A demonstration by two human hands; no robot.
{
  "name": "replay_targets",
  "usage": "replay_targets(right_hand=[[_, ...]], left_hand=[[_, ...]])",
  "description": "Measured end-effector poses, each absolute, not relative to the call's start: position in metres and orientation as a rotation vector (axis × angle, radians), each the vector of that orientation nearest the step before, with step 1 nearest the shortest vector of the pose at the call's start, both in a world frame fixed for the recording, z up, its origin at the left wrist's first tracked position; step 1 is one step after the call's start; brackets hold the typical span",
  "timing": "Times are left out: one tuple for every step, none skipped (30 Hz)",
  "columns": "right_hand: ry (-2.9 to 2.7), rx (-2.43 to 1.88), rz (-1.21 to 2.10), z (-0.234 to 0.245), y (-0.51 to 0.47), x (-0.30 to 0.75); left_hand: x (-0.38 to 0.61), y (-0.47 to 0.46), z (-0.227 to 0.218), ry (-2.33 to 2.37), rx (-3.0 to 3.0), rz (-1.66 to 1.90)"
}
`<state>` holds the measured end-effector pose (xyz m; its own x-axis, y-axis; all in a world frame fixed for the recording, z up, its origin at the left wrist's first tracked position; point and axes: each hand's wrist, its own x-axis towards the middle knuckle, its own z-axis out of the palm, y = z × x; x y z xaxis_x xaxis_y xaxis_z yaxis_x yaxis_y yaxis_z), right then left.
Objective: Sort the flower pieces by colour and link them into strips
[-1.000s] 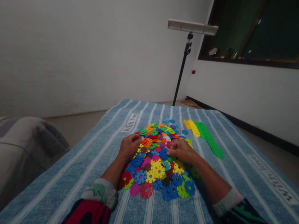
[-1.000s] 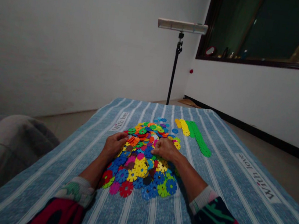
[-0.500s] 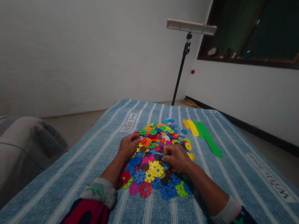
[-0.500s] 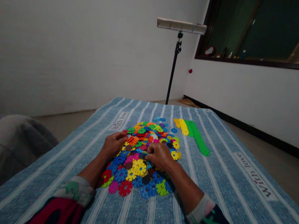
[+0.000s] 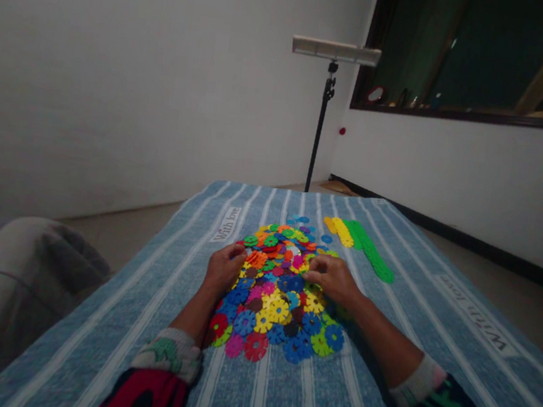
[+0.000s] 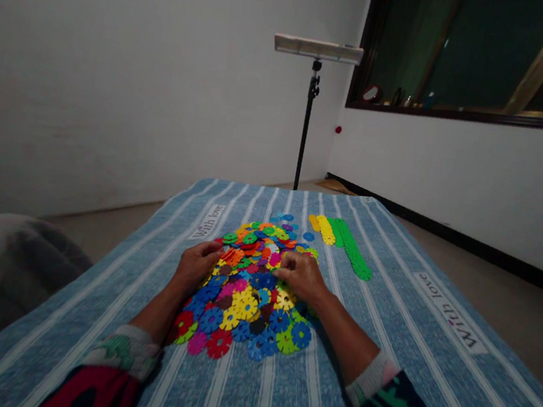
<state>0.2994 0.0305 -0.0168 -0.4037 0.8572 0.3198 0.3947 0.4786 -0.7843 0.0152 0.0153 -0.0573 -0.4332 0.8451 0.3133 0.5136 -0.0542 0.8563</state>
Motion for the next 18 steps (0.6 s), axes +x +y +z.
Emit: replay_targets(right_hand=[[-1.971,-1.032,0.804,-0.016,0.035,0.306],[-1.948,-1.039,0.802,-0.014,0.040,0.315],[-1.924,-1.055,0.801,-0.012,0.046,0.326],[-1.895,-1.077,0.802,-0.010,0.052,0.338],[-1.862,-1.106,0.801,-0.008,0.058,0.352],[-1.826,-1.138,0.796,-0.006,0.064,0.367],[-1.791,-1.172,0.786,-0.005,0.069,0.383],[-1.759,-1.211,0.767,-0.004,0.074,0.398],[-1.735,-1.255,0.741,-0.005,0.077,0.414],[-1.714,-1.298,0.716,-0.006,0.080,0.428],[-1.697,-1.336,0.684,-0.008,0.082,0.441],[-1.687,-1.367,0.646,-0.010,0.084,0.452],[-1.681,-1.395,0.610,-0.013,0.084,0.462],[-1.682,-1.421,0.578,-0.016,0.085,0.470],[-1.688,-1.445,0.554,-0.019,0.085,0.476],[-1.697,-1.467,0.538,-0.021,0.085,0.481],[-1.709,-1.483,0.531,-0.024,0.085,0.484],[-1.723,-1.493,0.527,-0.026,0.085,0.485]], left_hand=[[0.015,0.015,-0.056,1.911,1.454,1.480],[0.015,0.015,-0.055,1.910,1.456,1.476],[0.015,0.014,-0.054,1.910,1.460,1.471],[0.014,0.014,-0.054,1.911,1.465,1.466],[0.014,0.014,-0.053,1.916,1.468,1.459],[0.014,0.015,-0.052,1.924,1.469,1.454],[0.014,0.015,-0.052,1.935,1.465,1.449],[0.013,0.016,-0.051,1.946,1.459,1.443],[0.013,0.016,-0.050,1.958,1.452,1.438],[0.014,0.016,-0.050,1.970,1.447,1.432],[0.014,0.016,-0.049,1.981,1.446,1.423],[0.014,0.016,-0.047,1.990,1.447,1.414],[0.014,0.016,-0.046,1.996,1.450,1.403],[0.015,0.015,-0.045,1.999,1.451,1.393],[0.015,0.014,-0.044,2.002,1.450,1.386],[0.016,0.014,-0.043,2.006,1.446,1.382],[0.017,0.013,-0.042,2.011,1.441,1.380],[0.017,0.013,-0.041,2.018,1.434,1.381]])
